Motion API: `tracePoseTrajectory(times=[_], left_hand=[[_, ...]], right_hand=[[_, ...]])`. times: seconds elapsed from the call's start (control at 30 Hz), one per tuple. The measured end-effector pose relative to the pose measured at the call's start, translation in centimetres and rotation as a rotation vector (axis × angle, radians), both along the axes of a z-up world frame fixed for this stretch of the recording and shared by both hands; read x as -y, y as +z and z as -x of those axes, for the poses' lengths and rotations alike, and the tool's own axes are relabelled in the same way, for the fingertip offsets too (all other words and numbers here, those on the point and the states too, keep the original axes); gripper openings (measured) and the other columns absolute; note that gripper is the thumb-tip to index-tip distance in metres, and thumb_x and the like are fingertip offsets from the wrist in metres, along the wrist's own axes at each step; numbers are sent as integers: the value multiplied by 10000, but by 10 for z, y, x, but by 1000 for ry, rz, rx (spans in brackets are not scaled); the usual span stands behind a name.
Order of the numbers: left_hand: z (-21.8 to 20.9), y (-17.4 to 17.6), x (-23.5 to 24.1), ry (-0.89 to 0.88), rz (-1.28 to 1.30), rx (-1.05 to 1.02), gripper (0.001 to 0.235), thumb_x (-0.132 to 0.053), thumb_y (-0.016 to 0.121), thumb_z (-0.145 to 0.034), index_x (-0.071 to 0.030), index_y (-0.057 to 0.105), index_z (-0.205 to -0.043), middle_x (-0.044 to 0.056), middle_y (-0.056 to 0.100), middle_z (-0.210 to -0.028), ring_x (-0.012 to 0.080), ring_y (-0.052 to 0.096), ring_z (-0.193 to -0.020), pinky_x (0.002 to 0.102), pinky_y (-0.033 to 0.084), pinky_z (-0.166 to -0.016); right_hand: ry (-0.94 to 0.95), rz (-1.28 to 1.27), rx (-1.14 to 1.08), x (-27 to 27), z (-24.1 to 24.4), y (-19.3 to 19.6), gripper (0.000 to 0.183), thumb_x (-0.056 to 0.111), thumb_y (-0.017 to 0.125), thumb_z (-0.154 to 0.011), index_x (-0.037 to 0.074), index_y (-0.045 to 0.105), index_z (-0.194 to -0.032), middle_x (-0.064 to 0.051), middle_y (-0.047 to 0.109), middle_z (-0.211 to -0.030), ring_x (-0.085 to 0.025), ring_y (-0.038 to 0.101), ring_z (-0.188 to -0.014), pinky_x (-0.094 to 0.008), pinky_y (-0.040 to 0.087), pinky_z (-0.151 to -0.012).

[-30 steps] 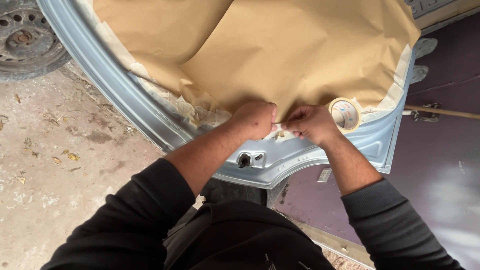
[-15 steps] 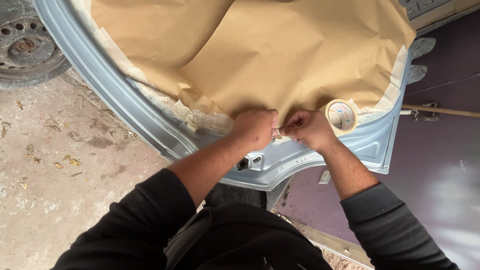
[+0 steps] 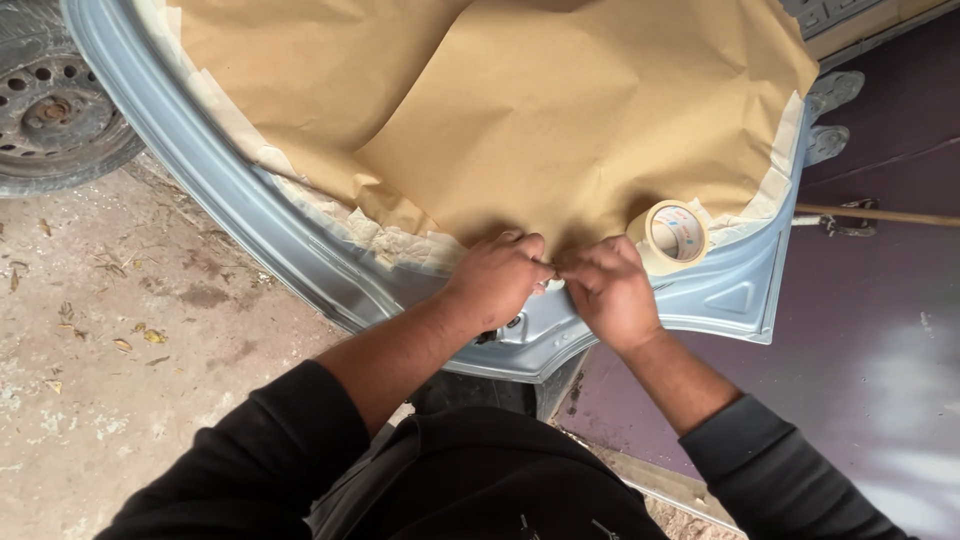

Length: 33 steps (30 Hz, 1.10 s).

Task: The person tapes a large sheet of brown paper onto a light blue car door using masking tape. They smooth the paper and apply tape along the edges to secure it in place.

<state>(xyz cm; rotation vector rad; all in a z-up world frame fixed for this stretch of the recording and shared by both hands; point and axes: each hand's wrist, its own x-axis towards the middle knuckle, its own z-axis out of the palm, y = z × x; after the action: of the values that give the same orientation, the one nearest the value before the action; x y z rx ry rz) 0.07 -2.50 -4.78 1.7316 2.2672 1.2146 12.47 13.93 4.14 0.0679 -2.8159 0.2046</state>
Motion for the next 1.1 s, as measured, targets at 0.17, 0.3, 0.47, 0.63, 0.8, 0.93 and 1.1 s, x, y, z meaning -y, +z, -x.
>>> tracePoseTrajectory(times=[0.17,0.3,0.47,0.63,0.8,0.93,1.1], left_hand=[[5,-11,-13,-31,0,89,125,-283,785,-922,-228,771,-811,12,598,-973,322,647,-1032,461,607,-826],[10,-2,-14,-38,133,162,159,-312,759,-961,-246,782,-817,-1,642,-979,324,677,-1013,455,605,-841],[17,10,-4,-24,266,264,76,-319,754,-962,-340,803,-908,-45,701,-1078,303,705,-1095,443,608,-934],[22,10,-4,-70,360,343,243,-307,665,-1037,-434,807,-1190,-24,725,-1186,262,706,-1202,444,579,-1039],[21,21,-3,-106,411,328,301,-328,648,-1058,-487,767,-1285,-29,700,-1276,254,664,-1291,434,531,-1120],[24,20,-8,-175,466,285,397,-287,566,-1093,-497,709,-1398,-5,663,-1331,263,620,-1343,447,502,-1171],[29,33,-3,-188,455,317,426,-263,553,-1095,-451,632,-1469,17,647,-1379,285,598,-1396,488,482,-1190]], right_hand=[[26,-110,24,-3,-22,-3,161,142,809,-917,253,852,-1026,87,784,-1049,-236,667,-1110,-410,477,-960],[-33,-400,66,1,-33,-2,286,226,711,-978,322,820,-1224,115,780,-1298,-239,588,-1399,-500,392,-1100],[-108,-545,46,18,-40,4,354,199,673,-993,213,814,-1318,35,811,-1358,-277,586,-1492,-527,385,-1187],[-216,-444,49,6,-42,7,276,286,645,-1011,192,883,-1114,24,832,-1302,-247,716,-1246,-404,562,-1022],[-364,-43,-84,-22,-44,4,120,133,826,-925,168,870,-1031,34,815,-1056,-151,749,-731,-248,643,-634],[-380,3,0,-10,-42,12,173,93,861,-865,178,881,-1015,9,790,-982,-194,757,-799,-296,661,-676],[-515,154,156,-18,-40,13,260,108,850,-883,169,863,-1135,-34,790,-951,-226,777,-845,-360,650,-696]])
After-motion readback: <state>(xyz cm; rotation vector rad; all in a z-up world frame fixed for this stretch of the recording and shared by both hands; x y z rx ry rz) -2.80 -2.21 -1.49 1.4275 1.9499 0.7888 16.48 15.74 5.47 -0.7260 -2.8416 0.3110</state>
